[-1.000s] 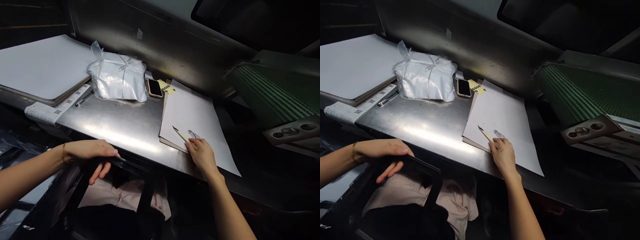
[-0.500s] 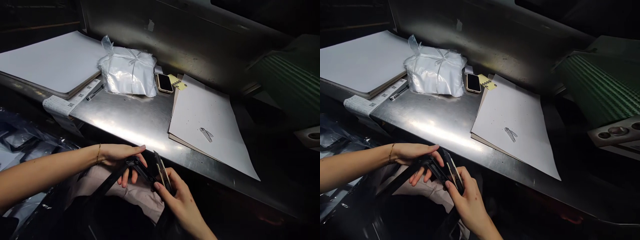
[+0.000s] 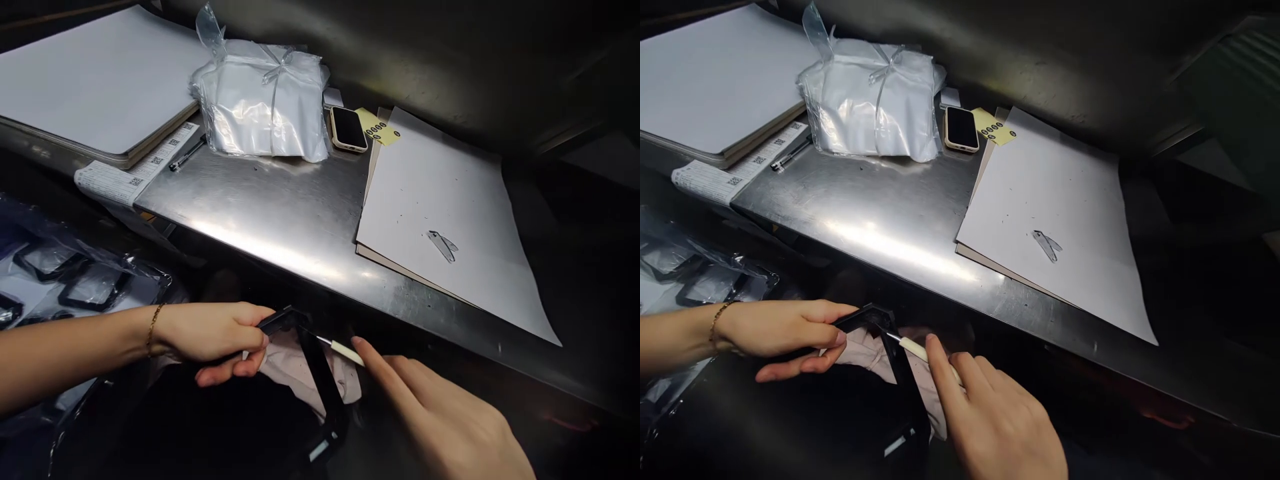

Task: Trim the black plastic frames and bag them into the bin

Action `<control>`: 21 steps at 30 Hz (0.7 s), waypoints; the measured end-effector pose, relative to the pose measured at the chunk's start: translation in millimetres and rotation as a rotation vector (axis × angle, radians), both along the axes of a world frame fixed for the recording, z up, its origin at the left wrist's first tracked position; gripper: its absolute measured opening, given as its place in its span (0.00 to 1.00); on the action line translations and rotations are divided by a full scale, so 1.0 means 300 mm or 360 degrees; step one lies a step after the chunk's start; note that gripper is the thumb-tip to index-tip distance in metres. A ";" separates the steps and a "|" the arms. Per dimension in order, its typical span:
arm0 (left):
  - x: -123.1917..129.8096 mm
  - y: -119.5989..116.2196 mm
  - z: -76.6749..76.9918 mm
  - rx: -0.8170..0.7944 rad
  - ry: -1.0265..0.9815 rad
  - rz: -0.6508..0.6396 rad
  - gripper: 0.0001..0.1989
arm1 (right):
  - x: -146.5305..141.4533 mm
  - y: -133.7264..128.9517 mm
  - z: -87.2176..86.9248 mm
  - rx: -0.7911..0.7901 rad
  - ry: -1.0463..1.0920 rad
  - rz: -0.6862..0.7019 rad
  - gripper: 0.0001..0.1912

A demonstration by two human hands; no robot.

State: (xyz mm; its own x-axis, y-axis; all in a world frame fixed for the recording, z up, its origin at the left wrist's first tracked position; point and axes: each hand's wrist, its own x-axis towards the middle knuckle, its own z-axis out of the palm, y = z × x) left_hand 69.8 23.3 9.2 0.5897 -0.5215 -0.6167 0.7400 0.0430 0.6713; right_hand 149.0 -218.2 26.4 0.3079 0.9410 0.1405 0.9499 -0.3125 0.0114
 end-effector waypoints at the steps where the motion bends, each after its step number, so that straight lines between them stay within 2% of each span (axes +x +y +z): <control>1: -0.001 -0.001 0.001 0.0007 0.0015 -0.0009 0.09 | -0.004 0.000 0.010 -0.0106 -0.0058 0.0044 0.21; 4: 0.000 -0.003 0.004 0.0048 0.0050 -0.0050 0.09 | -0.015 0.014 0.027 -0.0213 -0.0128 0.0133 0.20; 10: 0.001 0.001 0.005 0.0076 0.0031 -0.0054 0.08 | -0.012 0.048 0.022 -0.0167 -0.0121 0.0167 0.21; 21: 0.001 0.002 0.001 0.0103 0.0043 -0.0071 0.08 | -0.004 0.062 0.038 -0.0220 -0.0172 0.0140 0.21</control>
